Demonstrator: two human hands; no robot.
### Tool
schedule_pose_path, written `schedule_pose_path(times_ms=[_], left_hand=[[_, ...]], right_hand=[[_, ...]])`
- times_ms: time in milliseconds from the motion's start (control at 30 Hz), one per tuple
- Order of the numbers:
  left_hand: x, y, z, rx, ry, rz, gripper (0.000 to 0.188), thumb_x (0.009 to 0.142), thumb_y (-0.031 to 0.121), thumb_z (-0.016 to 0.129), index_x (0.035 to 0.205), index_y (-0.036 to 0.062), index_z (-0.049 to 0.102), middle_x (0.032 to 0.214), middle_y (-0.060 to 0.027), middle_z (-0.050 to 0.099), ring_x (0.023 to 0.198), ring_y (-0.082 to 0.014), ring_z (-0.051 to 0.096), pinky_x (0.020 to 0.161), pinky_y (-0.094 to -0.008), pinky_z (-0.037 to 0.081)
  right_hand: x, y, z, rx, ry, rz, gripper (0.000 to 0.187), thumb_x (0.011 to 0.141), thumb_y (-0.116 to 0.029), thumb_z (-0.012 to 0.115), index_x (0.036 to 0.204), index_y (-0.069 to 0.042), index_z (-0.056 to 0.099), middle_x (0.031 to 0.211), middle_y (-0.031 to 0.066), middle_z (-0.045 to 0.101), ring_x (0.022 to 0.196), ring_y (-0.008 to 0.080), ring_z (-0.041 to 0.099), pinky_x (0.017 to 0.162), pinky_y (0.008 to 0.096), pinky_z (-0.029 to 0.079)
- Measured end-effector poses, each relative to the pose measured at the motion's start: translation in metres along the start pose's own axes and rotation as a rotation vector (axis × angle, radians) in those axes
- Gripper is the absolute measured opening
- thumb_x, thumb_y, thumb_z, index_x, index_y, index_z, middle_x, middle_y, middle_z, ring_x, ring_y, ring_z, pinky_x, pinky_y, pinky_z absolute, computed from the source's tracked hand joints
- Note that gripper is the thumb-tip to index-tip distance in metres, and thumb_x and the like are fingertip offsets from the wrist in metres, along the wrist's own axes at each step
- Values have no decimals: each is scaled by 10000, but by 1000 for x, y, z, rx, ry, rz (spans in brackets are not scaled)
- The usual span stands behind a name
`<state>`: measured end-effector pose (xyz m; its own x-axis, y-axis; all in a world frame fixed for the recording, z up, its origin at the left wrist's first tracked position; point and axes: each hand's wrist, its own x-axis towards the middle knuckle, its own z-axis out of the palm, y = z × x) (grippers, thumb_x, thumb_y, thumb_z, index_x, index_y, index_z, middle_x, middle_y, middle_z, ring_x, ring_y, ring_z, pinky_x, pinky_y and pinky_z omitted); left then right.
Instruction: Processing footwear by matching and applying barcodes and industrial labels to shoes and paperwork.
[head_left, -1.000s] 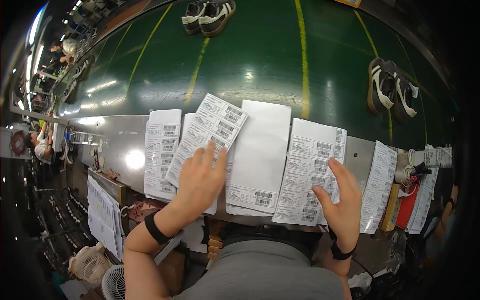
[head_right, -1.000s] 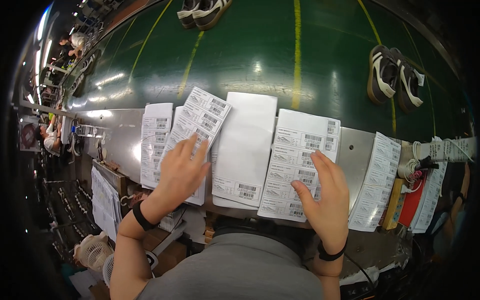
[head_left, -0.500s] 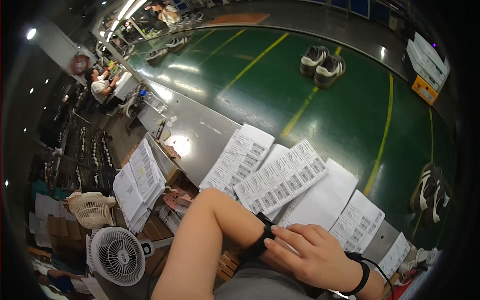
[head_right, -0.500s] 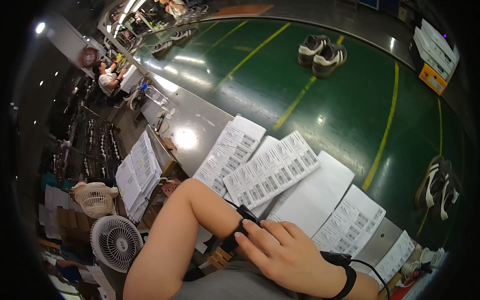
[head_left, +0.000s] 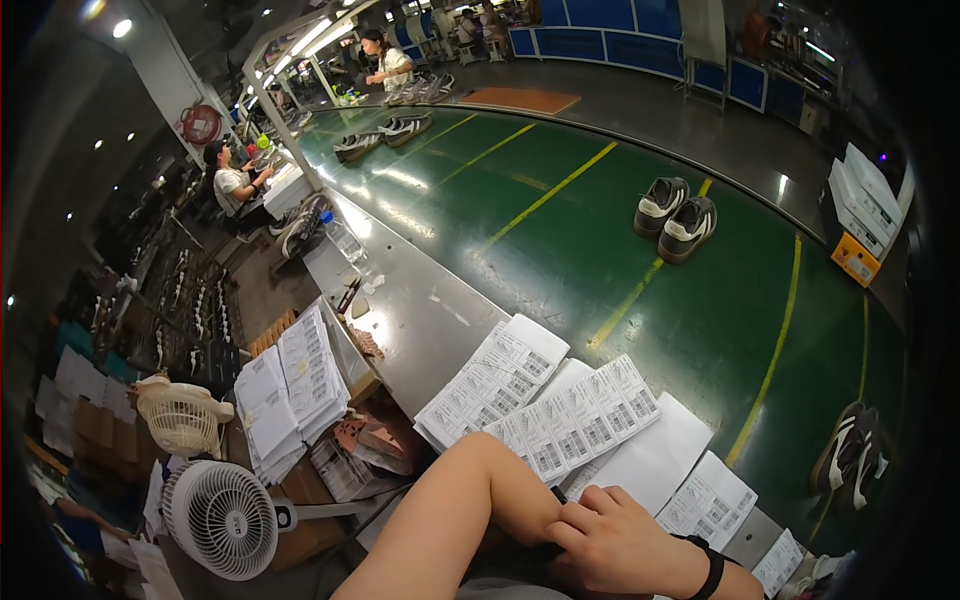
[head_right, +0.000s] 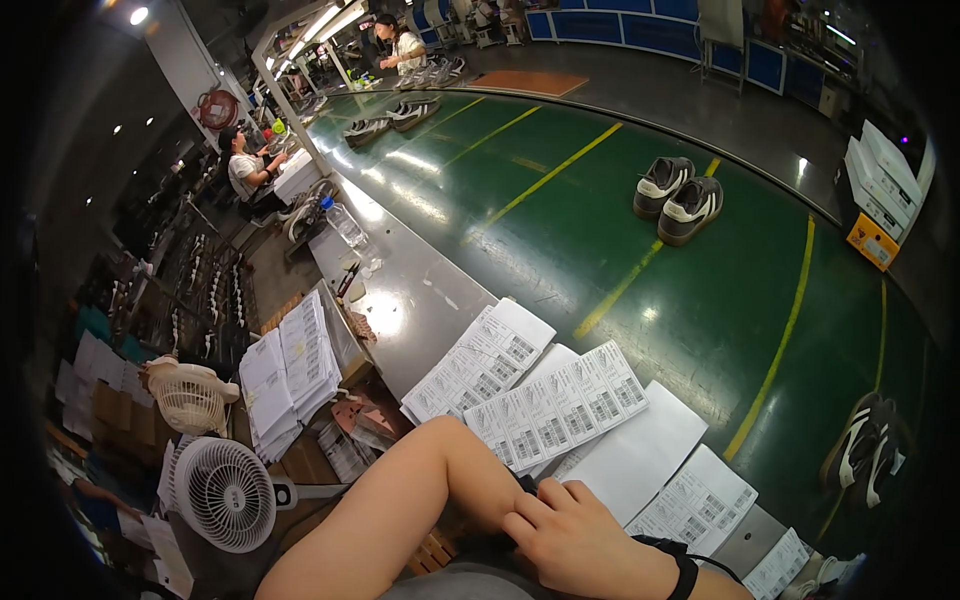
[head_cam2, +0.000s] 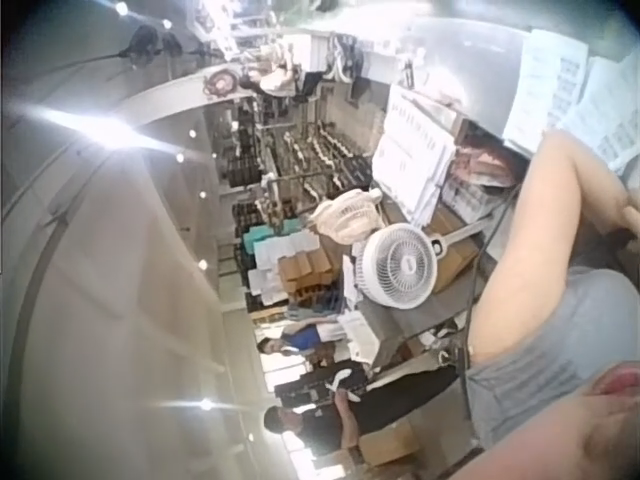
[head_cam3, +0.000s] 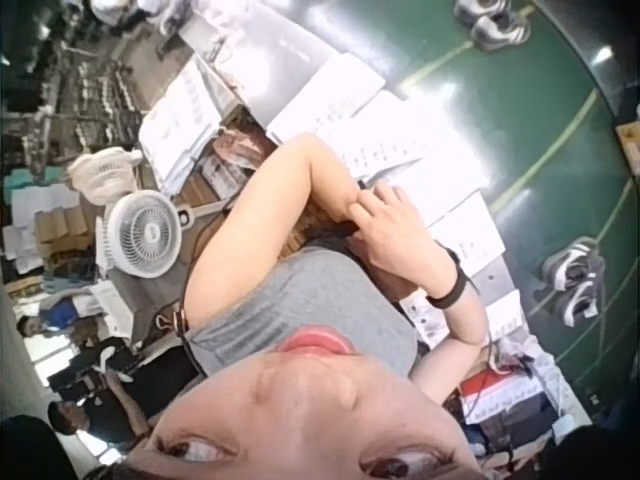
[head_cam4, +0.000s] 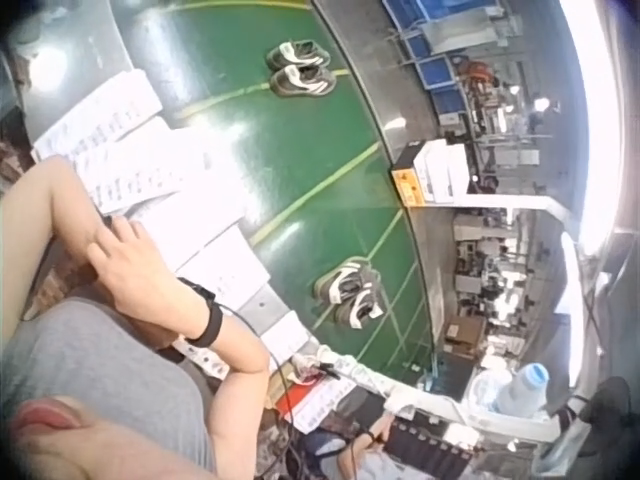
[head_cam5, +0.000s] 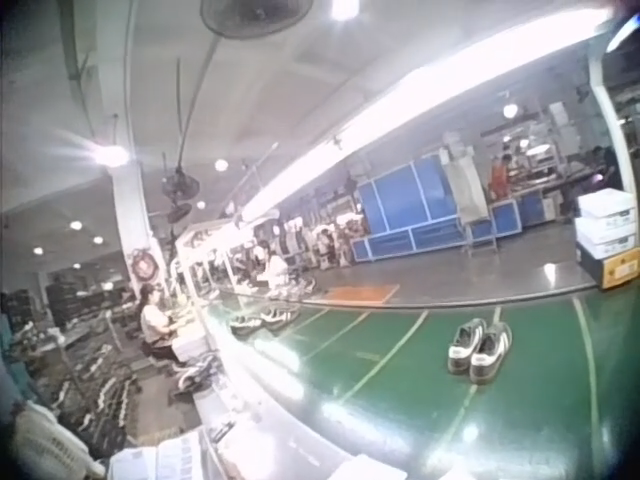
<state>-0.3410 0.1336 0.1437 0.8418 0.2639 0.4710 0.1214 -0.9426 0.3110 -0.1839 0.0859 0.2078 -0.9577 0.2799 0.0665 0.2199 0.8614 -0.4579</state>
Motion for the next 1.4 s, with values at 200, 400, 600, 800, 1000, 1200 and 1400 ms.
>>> schedule_pose_path(times_ms=[200, 400, 600, 800, 1000, 1200, 1400], left_hand=[[9, 0, -11, 101, -67, 75, 153, 818, 190, 593, 831, 55, 665, 798, -79, 640, 755, -216, 599, 701, -371, 457], [25, 9, -9, 159, -137, 156, 153, 815, 197, 599, 821, 58, 664, 790, -78, 642, 751, -219, 602, 694, -374, 458], [52, 43, 51, -6, -143, 271, 154, 812, 204, 606, 811, 61, 663, 782, -77, 644, 747, -222, 605, 687, -377, 458], [74, 78, 88, -123, -131, 365, 156, 808, 211, 612, 801, 63, 662, 774, -76, 646, 743, -225, 608, 679, -380, 458], [73, 91, 93, -125, -156, 382, 158, 805, 218, 619, 791, 66, 661, 766, -75, 647, 739, -228, 611, 672, -383, 458], [60, 78, 85, -124, -268, 371, 161, 802, 225, 625, 782, 68, 660, 758, -74, 649, 735, -231, 613, 665, -386, 459], [79, -13, 17, -439, -79, -23, 148, 833, 149, 681, 932, 42, 657, 779, -74, 649, 715, -226, 643, 649, -368, 496]], right_hand=[[-5, -17, -9, 45, -59, 185, 319, 689, -163, 741, 960, -67, 604, 1059, 128, 540, 1011, 326, 486, 840, 414, 405], [-26, -14, -13, 128, -57, 120, 436, 699, -104, 725, 1111, -38, 596, 1159, 142, 532, 1010, 318, 498, 857, 405, 418], [-28, 1, -29, 240, -46, 61, 253, 794, -216, 712, 965, -73, 592, 985, 59, 574, 965, 268, 472, 859, 401, 350], [-41, 3, -38, 274, -46, 121, 236, 794, -207, 709, 907, -46, 578, 913, 73, 577, 946, 262, 468, 856, 390, 333], [-40, -6, -17, 302, 144, 119, 247, 768, -181, 741, 856, -35, 562, 882, 74, 548, 936, 266, 459, 852, 395, 338], [-68, -11, -16, 101, 594, 404, 360, 610, -88, 766, 944, -30, 645, 1046, 116, 605, 938, 315, 561, 766, 401, 473], [-173, -7, 20, -149, 771, 1177, 301, 776, -81, 710, 1036, 24, 601, 1039, 178, 605, 996, 356, 565, 878, 394, 446]])
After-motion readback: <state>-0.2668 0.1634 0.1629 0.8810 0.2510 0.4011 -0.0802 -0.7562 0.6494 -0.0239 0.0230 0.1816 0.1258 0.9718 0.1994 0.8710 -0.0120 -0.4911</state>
